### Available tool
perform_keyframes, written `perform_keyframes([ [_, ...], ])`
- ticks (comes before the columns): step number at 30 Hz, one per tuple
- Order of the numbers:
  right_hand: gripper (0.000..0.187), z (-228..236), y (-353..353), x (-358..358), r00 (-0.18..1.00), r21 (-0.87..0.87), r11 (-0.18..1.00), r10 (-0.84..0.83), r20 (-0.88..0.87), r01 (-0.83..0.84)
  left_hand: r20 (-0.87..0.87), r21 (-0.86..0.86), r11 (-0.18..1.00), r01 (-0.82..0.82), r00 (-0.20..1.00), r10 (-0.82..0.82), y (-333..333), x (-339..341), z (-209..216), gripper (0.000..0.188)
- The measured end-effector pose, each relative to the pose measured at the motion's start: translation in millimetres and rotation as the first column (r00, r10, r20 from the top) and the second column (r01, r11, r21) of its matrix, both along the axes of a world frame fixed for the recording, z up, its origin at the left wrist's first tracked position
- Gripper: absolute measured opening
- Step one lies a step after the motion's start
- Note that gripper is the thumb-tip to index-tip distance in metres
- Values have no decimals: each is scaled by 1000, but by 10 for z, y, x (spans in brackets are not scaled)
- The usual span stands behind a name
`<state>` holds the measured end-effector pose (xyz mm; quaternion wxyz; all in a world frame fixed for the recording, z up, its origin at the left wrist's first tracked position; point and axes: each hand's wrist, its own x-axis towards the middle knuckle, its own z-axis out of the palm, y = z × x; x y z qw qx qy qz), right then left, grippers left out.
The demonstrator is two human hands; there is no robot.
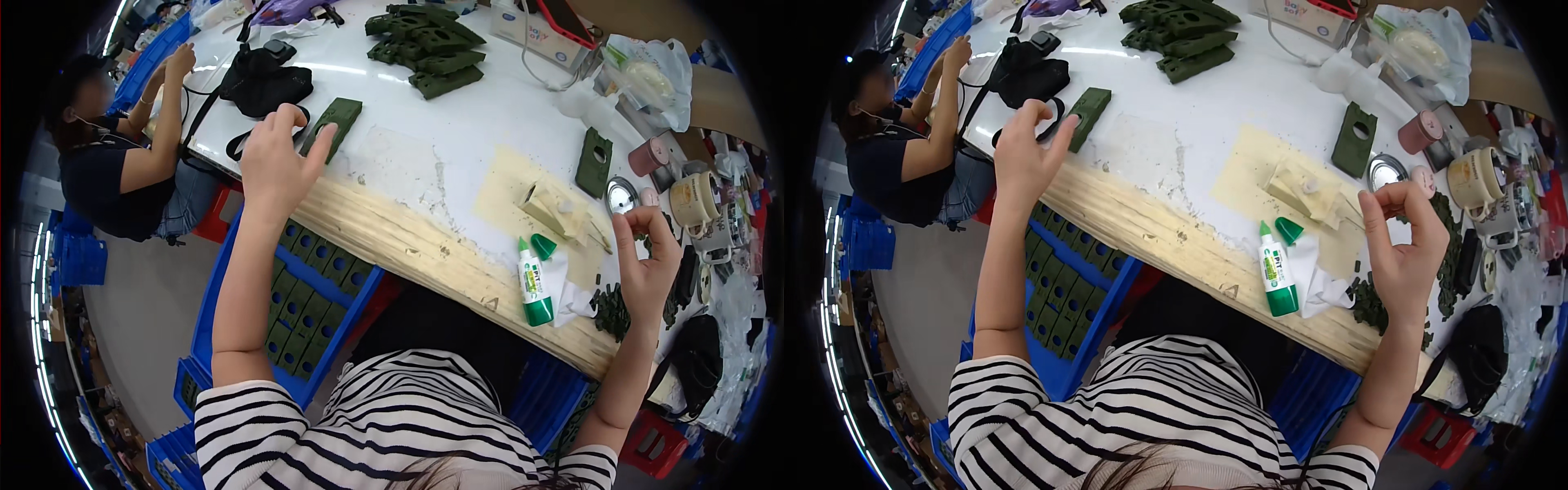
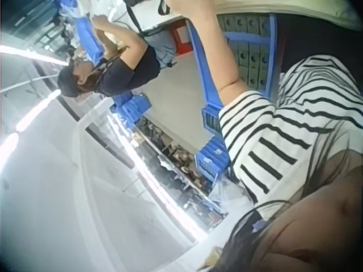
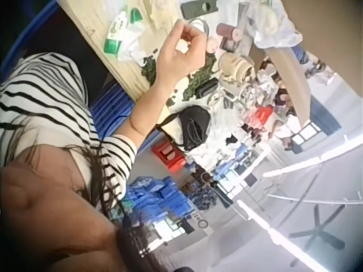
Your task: Assembling plastic toy tank parts by applying glue and attaching components.
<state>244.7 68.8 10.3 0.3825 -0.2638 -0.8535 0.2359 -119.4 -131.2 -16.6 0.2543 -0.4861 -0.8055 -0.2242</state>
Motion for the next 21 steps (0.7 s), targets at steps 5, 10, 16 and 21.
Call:
perform_keyframes([
  [5, 14, 8, -41, -12, 1000, 43, 999, 13, 18, -14, 152, -239, 970, -44, 985, 82, 172, -203, -177, 43],
  [10, 10, -128, 8, 51, 997, 31, 999, 20, 68, -22, 415, -183, 978, 103, 910, -18, -158, -209, -42, 37],
  [16, 10, -165, 116, 207, 990, 70, 997, 6, 138, -16, 838, -251, 963, 96, 521, 166, -1882, -341, 200, 35],
  [21, 10, -191, 124, 188, 993, 31, 999, 37, 115, -41, 456, -784, 584, -211, 444, 771, -3276, -705, -810, 50],
])
